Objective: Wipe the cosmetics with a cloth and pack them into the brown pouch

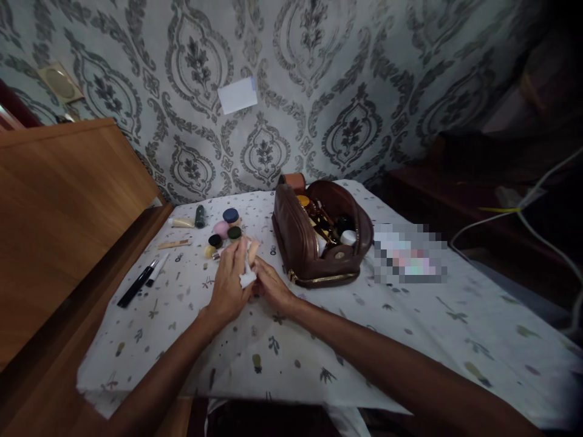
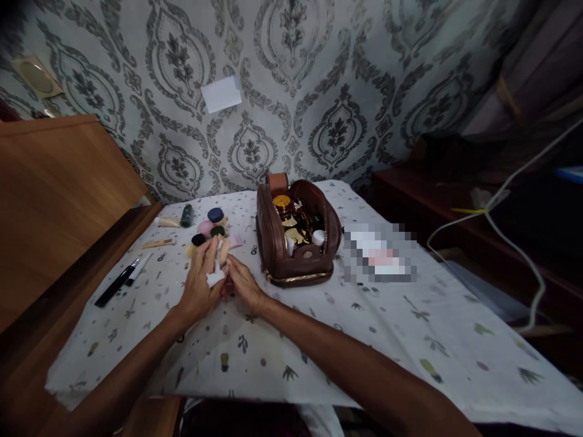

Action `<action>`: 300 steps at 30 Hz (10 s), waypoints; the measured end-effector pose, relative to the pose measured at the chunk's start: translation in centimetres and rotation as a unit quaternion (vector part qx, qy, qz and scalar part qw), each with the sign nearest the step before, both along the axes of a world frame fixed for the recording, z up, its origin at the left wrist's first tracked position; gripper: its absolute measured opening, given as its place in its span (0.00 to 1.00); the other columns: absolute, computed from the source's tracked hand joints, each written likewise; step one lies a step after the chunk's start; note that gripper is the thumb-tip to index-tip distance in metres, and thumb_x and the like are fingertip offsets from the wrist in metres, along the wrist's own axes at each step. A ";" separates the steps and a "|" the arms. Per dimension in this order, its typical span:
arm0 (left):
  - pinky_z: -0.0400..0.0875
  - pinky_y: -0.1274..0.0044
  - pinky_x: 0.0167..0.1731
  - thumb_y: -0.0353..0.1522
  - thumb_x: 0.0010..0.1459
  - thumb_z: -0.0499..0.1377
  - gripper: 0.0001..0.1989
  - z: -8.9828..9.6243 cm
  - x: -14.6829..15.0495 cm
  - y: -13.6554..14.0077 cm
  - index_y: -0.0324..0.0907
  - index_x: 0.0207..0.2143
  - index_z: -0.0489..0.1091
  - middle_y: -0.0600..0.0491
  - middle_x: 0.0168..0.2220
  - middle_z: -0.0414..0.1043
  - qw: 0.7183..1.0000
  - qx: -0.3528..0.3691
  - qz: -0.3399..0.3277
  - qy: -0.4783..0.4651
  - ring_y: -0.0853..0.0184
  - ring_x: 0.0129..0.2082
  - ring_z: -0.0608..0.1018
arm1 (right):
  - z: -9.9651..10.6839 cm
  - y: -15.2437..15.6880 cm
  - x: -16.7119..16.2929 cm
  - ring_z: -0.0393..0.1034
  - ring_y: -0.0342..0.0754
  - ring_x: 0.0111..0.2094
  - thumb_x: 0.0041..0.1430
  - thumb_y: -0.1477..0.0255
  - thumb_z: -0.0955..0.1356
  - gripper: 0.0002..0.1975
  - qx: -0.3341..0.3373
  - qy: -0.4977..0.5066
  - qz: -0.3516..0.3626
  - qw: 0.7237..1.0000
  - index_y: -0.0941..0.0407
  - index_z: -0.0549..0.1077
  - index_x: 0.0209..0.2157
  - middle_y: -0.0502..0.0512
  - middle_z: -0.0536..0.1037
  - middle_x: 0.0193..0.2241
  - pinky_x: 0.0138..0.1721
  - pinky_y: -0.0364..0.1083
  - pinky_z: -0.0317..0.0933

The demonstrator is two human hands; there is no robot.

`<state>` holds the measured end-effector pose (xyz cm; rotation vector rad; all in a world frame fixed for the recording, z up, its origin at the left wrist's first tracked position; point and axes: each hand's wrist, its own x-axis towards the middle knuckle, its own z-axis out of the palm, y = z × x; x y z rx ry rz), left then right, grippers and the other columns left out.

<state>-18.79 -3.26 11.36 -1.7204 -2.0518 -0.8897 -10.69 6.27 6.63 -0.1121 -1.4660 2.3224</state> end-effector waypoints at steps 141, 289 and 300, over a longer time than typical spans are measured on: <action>0.66 0.71 0.37 0.31 0.68 0.46 0.11 -2.8 -7.9 -9.6 0.44 0.32 0.63 0.51 0.31 0.66 0.970 -0.103 0.220 0.021 0.60 0.34 0.70 | -0.6 -1.9 3.0 0.73 0.46 0.34 0.52 0.80 0.69 0.12 0.370 -0.056 -0.064 0.925 0.55 0.72 0.39 0.50 0.76 0.33 0.38 0.47 0.70; 0.67 0.68 0.41 0.34 0.68 0.49 0.13 -2.4 3.9 -4.2 0.37 0.48 0.68 0.45 0.41 0.74 0.987 -0.058 0.050 0.141 0.59 0.41 0.72 | -2.0 -1.5 2.8 0.71 0.52 0.42 0.52 0.80 0.66 0.10 0.547 -0.069 -0.035 0.834 0.58 0.74 0.36 0.57 0.76 0.37 0.45 0.48 0.65; 0.67 0.68 0.41 0.47 0.63 0.54 0.20 -2.2 -3.8 -12.8 0.41 0.48 0.68 0.45 0.43 0.72 0.961 -0.258 0.048 0.085 0.57 0.42 0.72 | -0.6 -1.4 3.3 0.71 0.51 0.40 0.57 0.71 0.71 0.18 0.545 -0.067 -0.006 0.835 0.57 0.72 0.49 0.58 0.77 0.40 0.44 0.52 0.66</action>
